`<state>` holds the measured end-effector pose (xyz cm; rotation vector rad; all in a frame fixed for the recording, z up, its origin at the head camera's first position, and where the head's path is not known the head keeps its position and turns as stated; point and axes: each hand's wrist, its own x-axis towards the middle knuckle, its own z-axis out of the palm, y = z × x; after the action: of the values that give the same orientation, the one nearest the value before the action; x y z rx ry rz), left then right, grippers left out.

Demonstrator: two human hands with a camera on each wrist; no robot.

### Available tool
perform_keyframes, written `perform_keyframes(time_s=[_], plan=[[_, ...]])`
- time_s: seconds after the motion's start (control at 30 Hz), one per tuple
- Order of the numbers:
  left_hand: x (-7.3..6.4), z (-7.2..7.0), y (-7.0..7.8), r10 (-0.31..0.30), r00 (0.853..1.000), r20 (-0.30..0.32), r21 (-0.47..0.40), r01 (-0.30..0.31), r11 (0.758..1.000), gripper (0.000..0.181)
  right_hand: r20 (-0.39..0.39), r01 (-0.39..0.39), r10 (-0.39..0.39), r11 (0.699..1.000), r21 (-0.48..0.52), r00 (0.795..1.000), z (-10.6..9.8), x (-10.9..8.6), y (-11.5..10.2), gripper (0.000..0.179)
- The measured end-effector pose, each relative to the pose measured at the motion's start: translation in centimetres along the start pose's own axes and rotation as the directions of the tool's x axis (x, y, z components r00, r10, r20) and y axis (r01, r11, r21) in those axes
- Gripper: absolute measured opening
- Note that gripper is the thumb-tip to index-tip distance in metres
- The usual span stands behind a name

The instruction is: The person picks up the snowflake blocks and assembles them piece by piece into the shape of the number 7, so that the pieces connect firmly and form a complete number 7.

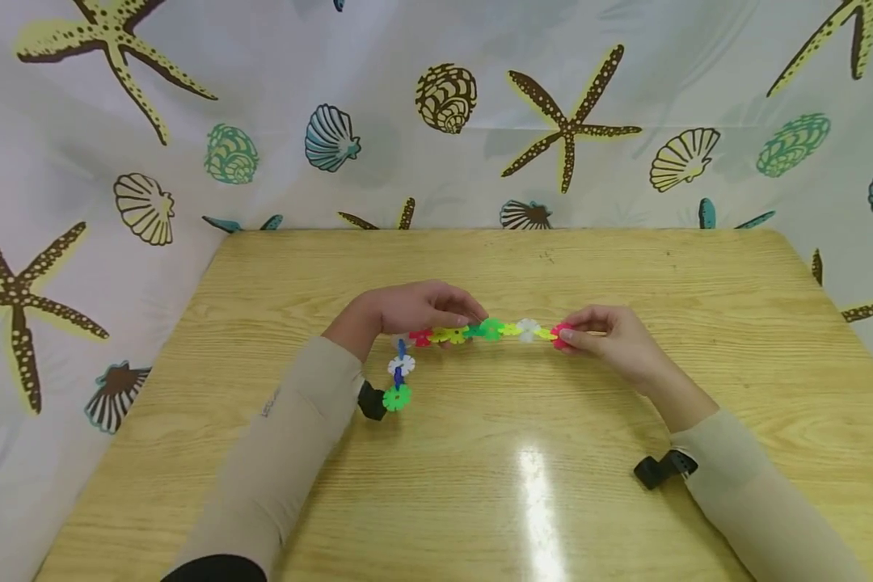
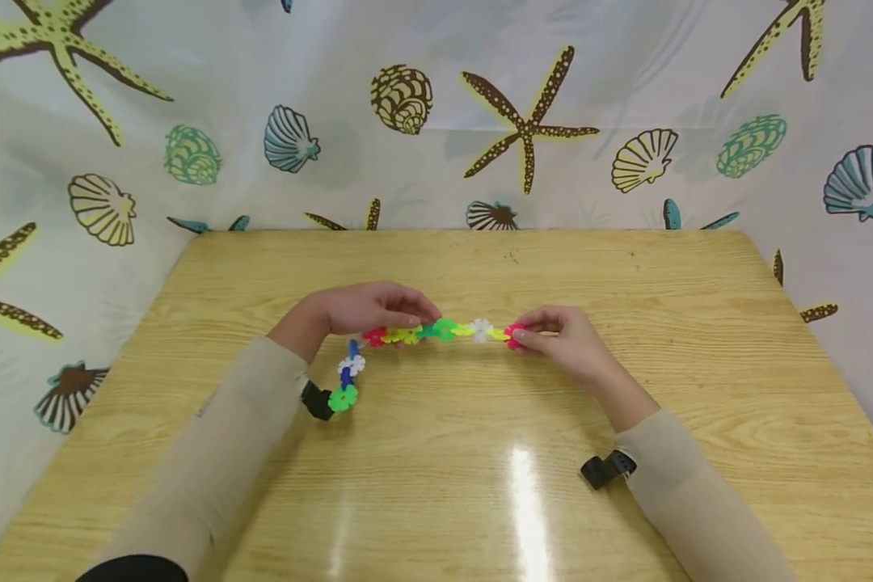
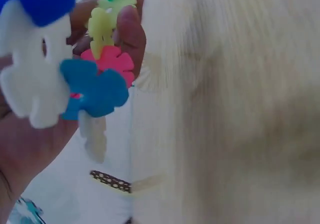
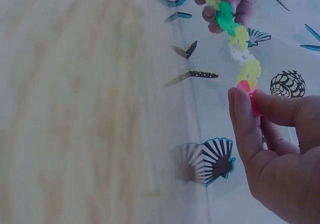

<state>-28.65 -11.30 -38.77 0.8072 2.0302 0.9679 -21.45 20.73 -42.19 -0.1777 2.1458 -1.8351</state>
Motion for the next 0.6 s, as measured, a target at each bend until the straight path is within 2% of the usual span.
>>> perform_keyframes(time_s=[0.13,0.27,0.37,0.6], plan=[[1.6,-1.3,1.4,0.023,0.999,0.033,0.159,-0.028,0.987,0.034,-0.028,-0.025,0.025,0.999,0.032,0.999,0.0,-0.9,-0.1,0.030],[3.7,-2.1,2.2,0.076,0.995,0.062,0.311,-0.092,0.946,0.031,-0.056,-0.050,0.055,0.995,0.087,0.997,0.1,-1.9,0.1,0.031],[5.4,-2.1,2.4,0.123,0.991,0.060,0.392,-0.137,0.910,0.029,-0.081,-0.058,0.069,0.990,0.132,0.994,0.3,-2.5,0.4,0.032],[8.8,-1.1,2.9,0.176,0.984,0.025,0.498,-0.164,0.851,0.027,-0.108,-0.133,0.156,0.971,0.197,0.982,1.6,-3.9,1.0,0.033]])
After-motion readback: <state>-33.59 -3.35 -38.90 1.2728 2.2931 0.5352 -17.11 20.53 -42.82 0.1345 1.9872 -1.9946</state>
